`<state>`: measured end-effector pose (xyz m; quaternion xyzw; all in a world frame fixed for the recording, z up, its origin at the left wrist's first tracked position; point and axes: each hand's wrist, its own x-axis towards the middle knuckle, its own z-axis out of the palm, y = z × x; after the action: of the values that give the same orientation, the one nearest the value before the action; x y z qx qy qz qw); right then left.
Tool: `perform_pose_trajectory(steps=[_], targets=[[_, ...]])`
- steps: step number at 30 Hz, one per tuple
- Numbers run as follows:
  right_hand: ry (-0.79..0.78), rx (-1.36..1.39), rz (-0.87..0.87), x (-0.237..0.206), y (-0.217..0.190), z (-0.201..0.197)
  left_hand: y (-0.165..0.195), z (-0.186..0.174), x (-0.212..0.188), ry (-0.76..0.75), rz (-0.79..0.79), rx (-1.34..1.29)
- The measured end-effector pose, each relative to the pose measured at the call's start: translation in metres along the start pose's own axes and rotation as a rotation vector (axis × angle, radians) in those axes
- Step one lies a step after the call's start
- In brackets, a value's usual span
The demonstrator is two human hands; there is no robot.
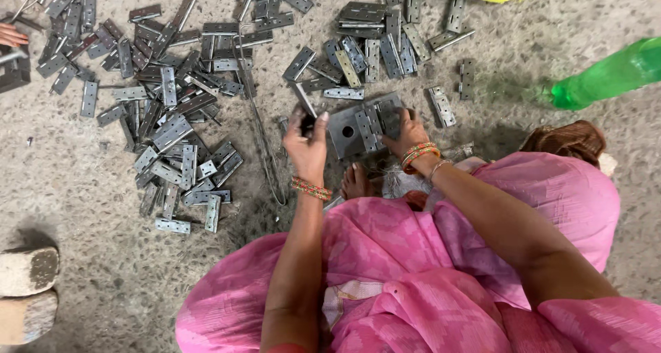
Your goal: The person sits on the floor and assembles metal hinges by placing two plates and a pin into a metal block, then striking the pin with a hammer to secure it. The person repeats this process for multiple hinges, placing finished units into a bucket.
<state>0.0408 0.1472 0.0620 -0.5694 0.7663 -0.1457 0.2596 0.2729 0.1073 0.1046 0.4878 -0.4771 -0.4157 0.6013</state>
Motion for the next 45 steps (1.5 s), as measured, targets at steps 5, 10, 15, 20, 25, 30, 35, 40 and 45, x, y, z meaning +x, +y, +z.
perform_pose_trajectory(steps=[5,10,15,20,25,30,35,40,45], targets=[[0.033,-0.082,-0.048,0.002,-0.009,0.010,-0.024,0.002,-0.002,-0.071,-0.135,-0.072],[-0.049,-0.117,0.012,0.014,-0.003,0.015,-0.051,0.005,-0.010,-0.132,-0.817,-0.190],[-0.053,-0.234,-0.002,0.020,0.004,0.022,-0.050,0.009,-0.004,-0.176,-0.272,-0.266],[-0.079,-0.163,0.066,0.014,-0.001,0.021,-0.048,0.008,-0.004,-0.086,-0.527,-0.123],[-0.033,-0.210,0.024,0.008,-0.006,0.016,-0.043,0.003,-0.005,-0.091,-0.659,-0.162],[-0.043,-0.212,-0.003,0.010,-0.008,0.013,-0.047,0.003,0.001,-0.114,-0.135,-0.278],[-0.094,-0.292,0.047,0.009,-0.016,0.013,-0.060,-0.002,-0.011,-0.066,-0.551,0.016],[-0.060,-0.233,-0.047,0.004,-0.019,0.012,-0.055,0.003,-0.012,-0.027,-0.587,-0.160],[-0.114,-0.231,0.007,0.007,-0.022,0.010,-0.056,0.010,-0.015,0.045,-0.340,-0.123]])
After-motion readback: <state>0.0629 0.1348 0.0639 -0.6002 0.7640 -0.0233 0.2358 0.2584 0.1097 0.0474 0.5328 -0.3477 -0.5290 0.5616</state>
